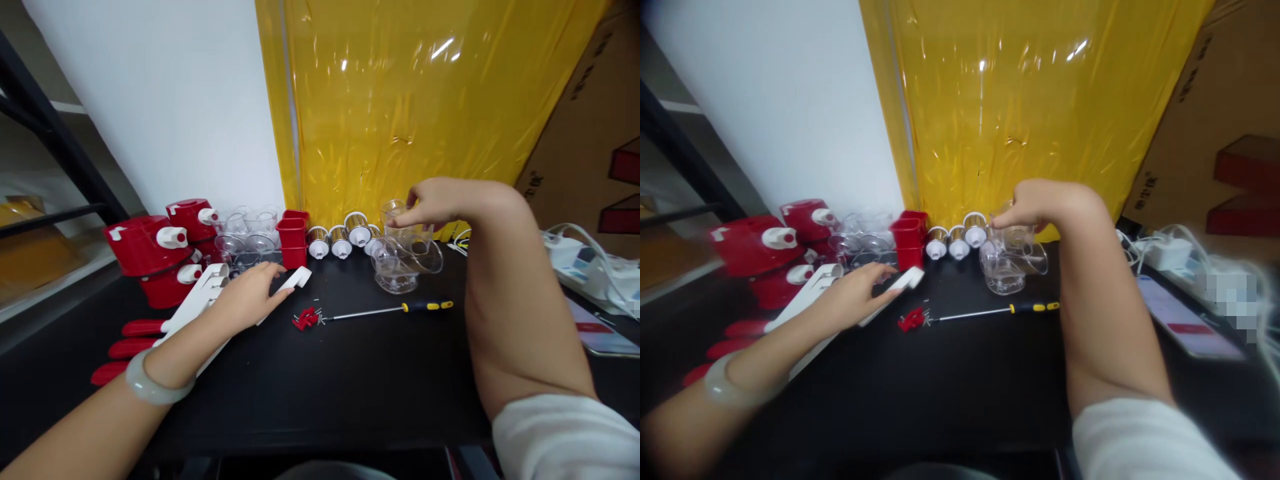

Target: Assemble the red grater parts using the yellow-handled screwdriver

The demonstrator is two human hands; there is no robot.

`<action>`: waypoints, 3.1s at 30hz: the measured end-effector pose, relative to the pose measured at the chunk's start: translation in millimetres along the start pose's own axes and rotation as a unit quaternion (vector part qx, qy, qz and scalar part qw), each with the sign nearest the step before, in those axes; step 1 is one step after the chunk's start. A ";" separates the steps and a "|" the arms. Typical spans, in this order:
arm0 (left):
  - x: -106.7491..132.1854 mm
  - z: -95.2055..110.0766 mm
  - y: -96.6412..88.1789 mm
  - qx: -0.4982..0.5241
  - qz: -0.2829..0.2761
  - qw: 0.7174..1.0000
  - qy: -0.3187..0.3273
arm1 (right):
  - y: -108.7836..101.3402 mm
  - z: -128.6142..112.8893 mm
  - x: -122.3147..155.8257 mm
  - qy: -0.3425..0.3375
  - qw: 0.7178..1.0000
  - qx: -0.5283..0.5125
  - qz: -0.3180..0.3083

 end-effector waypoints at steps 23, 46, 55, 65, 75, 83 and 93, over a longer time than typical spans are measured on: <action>10.9 22.0 5.4 -0.151 -0.055 0.987 -0.025 | 51.2 -37.8 -16.4 -0.044 0.987 0.130 -0.083; 14.3 41.1 -1.8 -0.148 -0.012 0.989 0.022 | -23.2 22.2 -1.8 -0.115 0.990 0.078 0.030; 13.9 43.9 -0.9 -0.142 -0.009 0.989 0.027 | -41.2 76.6 1.6 -0.092 0.995 0.001 0.027; 14.3 40.9 2.0 -0.128 -0.016 0.991 0.021 | -20.6 118.5 -49.2 -0.022 0.998 0.060 0.026; 13.1 40.2 4.0 -0.125 -0.022 0.992 0.017 | 2.3 137.0 -59.2 0.017 0.999 -0.032 0.006; 14.3 39.5 3.8 -0.123 -0.017 0.992 0.019 | 1.7 127.8 -76.9 -0.037 0.997 0.043 0.054; 13.8 38.1 7.6 -0.111 -0.021 0.993 0.021 | 13.1 121.5 -82.8 -0.060 0.996 0.015 0.060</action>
Point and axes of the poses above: each hand's wrist, its own x-axis away from the middle knuckle, its own y-axis out of the palm, z = x × y, the point moved 10 cm from there along -x, towards the middle knuckle, and after that the axes turned 2 degrees about y, right-handed, at the moved point
